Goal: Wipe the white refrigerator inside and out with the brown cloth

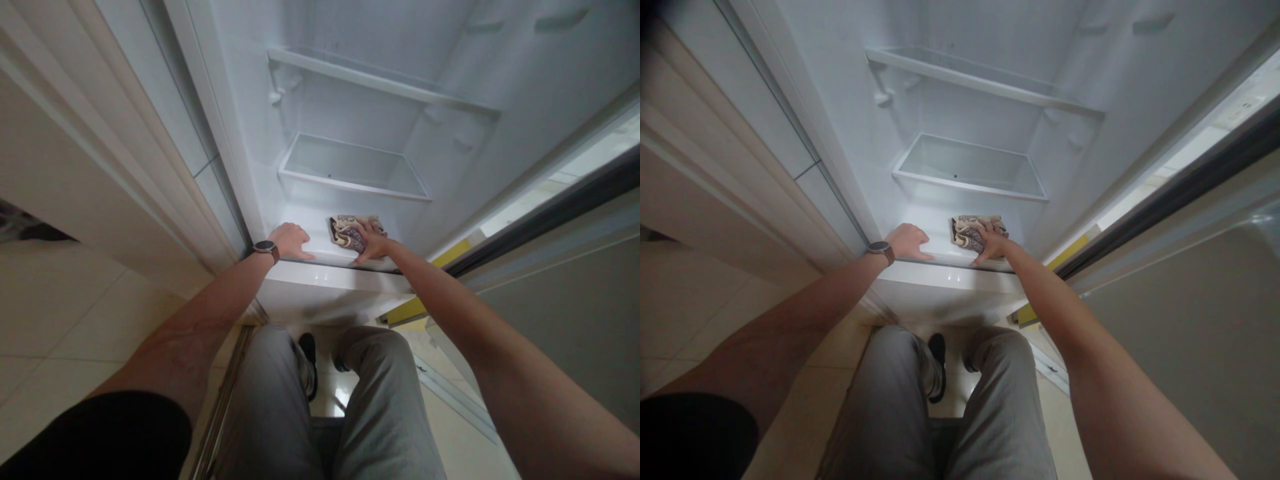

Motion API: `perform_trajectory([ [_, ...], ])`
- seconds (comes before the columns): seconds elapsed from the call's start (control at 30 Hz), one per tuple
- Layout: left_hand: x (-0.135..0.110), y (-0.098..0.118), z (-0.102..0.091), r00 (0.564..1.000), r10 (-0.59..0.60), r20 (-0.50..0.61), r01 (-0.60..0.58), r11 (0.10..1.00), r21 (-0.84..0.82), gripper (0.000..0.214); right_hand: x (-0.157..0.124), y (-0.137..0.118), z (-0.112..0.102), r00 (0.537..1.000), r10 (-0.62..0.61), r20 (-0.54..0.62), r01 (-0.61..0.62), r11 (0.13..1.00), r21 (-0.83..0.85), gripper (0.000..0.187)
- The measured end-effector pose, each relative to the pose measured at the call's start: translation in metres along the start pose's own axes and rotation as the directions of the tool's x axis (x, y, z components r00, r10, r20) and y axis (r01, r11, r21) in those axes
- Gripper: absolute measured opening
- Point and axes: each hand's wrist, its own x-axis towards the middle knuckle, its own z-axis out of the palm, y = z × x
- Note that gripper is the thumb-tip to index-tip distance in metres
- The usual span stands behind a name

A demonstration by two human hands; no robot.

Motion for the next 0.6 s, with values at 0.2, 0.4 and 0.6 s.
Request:
perform_trajectory([
  [0.2, 0.0001, 0.0003, -0.0005, 1.000, 0.007, -0.013, -0.007, 1.000, 0.005, 0.061, 0.0001, -0.0008, -0.0005, 1.000, 0.010, 0.007, -0.010, 1.000, -0.006, 0.148],
  [0.4, -0.0002, -0.0004, -0.0001, 1.000, -0.002, -0.014, 0.001, 1.000, -0.013, 0.059, 0.0014, 0.0014, 0.0010, 1.000, -0.002, 0.000, 0.002, 1.000, 0.000, 0.147],
  [0.6, 0.0001, 0.0004, -0.0006, 1.000, 0.003, -0.010, -0.003, 1.000, -0.006, 0.061, 0.0005, 0.0000, -0.0003, 1.000, 0.005, 0.010, -0.005, 1.000, 0.004, 0.148],
])
